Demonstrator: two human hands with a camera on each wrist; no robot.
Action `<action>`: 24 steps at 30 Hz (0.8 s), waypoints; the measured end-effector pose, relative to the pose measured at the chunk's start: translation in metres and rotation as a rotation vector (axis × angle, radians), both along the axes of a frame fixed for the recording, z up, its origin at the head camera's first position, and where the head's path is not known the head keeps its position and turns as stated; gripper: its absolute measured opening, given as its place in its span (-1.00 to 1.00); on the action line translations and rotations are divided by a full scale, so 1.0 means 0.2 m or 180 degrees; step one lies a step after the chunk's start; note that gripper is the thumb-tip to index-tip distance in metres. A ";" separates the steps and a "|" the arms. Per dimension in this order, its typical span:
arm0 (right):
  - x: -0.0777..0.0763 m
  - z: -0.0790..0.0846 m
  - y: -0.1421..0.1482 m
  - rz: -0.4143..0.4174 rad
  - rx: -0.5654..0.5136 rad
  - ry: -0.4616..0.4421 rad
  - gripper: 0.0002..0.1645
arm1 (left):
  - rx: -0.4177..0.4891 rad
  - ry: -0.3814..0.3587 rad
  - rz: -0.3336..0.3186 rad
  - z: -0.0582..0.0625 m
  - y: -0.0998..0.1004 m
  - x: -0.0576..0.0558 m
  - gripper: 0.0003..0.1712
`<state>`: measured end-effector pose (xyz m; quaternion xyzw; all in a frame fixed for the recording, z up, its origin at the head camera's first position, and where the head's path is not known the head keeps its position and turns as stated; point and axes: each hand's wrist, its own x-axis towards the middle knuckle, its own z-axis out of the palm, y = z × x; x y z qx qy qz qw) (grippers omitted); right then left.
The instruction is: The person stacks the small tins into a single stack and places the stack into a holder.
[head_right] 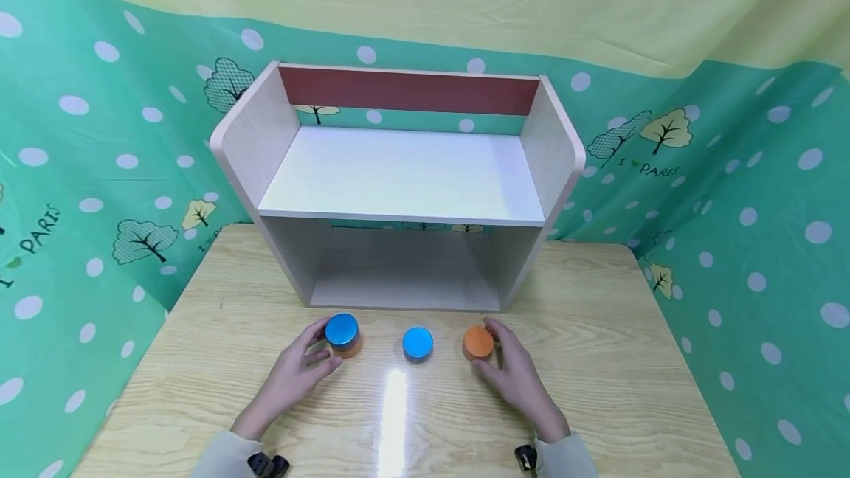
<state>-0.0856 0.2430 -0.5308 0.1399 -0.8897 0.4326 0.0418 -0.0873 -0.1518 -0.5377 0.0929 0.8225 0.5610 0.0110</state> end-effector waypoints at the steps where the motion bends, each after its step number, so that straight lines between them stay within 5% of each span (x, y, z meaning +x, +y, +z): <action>1: 0.00 0.00 0.00 0.0003 0.0006 0.0004 -0.08 | 0.0002 0.0002 0.0002 0.00 0.00 0.00 -0.19; 24: -0.02 -0.02 -0.01 -0.0103 0.0016 -0.0206 -0.14 | 0.0100 -0.0206 0.0095 -0.03 0.02 -0.04 -0.21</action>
